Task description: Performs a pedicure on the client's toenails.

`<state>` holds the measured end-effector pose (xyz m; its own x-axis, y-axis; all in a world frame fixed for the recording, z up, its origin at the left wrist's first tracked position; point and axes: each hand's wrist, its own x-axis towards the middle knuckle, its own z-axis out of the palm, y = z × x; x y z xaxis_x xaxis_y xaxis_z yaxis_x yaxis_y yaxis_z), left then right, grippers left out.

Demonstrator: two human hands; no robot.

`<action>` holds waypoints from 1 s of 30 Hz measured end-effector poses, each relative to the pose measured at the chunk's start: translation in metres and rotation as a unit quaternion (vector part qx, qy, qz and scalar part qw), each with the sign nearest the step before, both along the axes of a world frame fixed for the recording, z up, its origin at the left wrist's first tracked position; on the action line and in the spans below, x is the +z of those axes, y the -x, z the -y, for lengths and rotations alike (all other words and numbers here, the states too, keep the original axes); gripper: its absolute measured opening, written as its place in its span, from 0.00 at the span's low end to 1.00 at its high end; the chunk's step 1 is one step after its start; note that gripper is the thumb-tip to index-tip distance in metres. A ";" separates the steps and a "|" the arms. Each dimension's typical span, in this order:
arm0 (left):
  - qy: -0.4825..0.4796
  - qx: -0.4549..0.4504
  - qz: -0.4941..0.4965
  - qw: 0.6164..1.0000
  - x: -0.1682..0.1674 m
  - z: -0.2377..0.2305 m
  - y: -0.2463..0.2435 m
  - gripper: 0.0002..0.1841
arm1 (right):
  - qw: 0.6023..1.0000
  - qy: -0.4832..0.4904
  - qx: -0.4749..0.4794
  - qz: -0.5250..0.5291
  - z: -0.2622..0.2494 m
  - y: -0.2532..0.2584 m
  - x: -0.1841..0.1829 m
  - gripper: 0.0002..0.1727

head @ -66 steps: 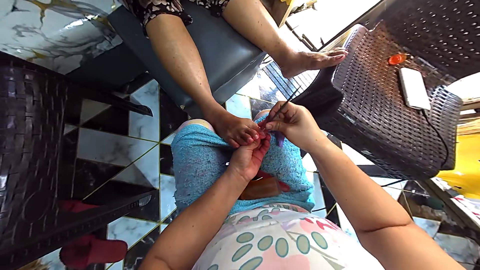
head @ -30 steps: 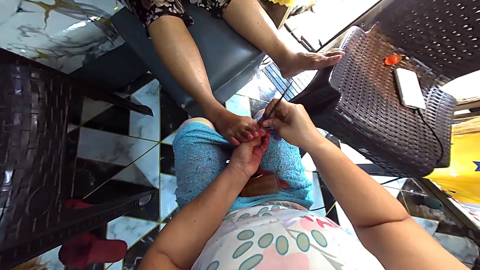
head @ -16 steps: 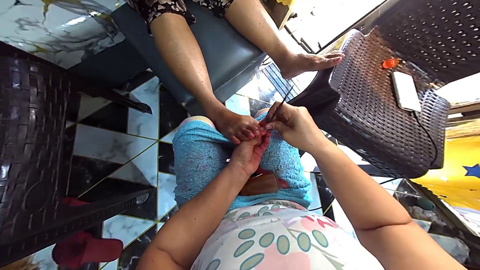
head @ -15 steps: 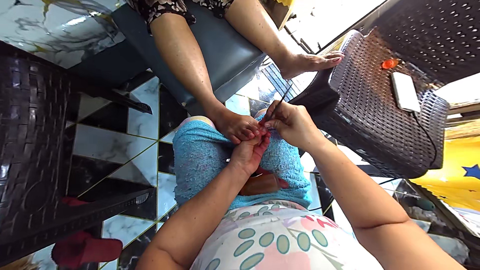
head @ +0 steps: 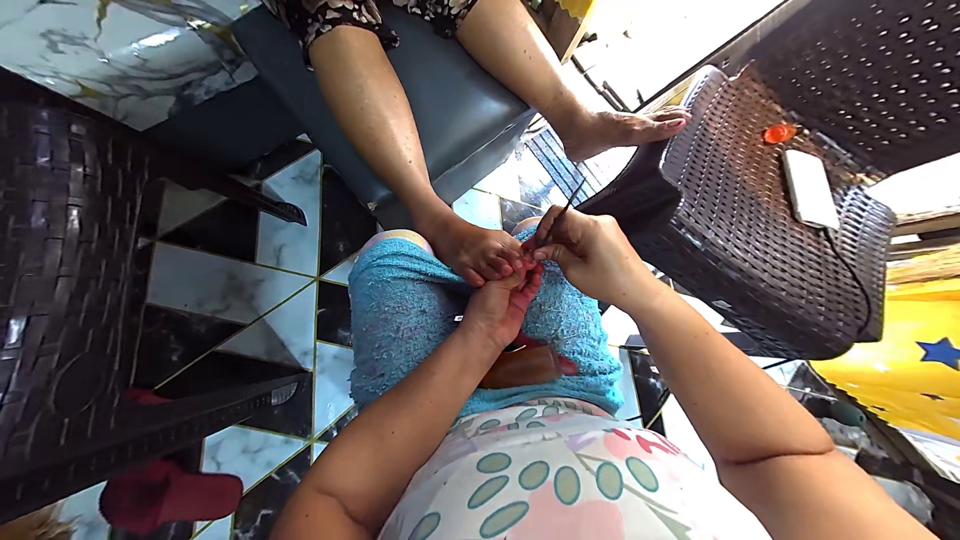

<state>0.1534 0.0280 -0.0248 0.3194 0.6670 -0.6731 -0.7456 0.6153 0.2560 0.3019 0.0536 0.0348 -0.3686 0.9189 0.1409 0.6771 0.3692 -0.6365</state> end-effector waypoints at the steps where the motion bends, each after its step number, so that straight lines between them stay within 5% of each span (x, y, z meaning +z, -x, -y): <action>1: 0.002 0.000 0.001 1.000 0.000 0.000 0.000 0.07 | 1.000 0.000 0.002 0.003 -0.001 0.001 0.000 0.05; 16: -0.007 0.012 0.012 1.000 0.000 0.000 -0.002 0.06 | 0.988 -0.049 0.075 0.123 -0.005 0.013 0.014 0.03; 30: 0.011 0.007 0.009 1.000 0.002 -0.001 -0.002 0.05 | 0.990 -0.050 0.073 0.107 -0.009 0.011 0.009 0.03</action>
<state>0.1555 0.0288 -0.0225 0.3226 0.6564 -0.6819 -0.7584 0.6103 0.2287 0.2907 0.0631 0.0441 -0.5283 0.8387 0.1324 0.7272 0.5274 -0.4394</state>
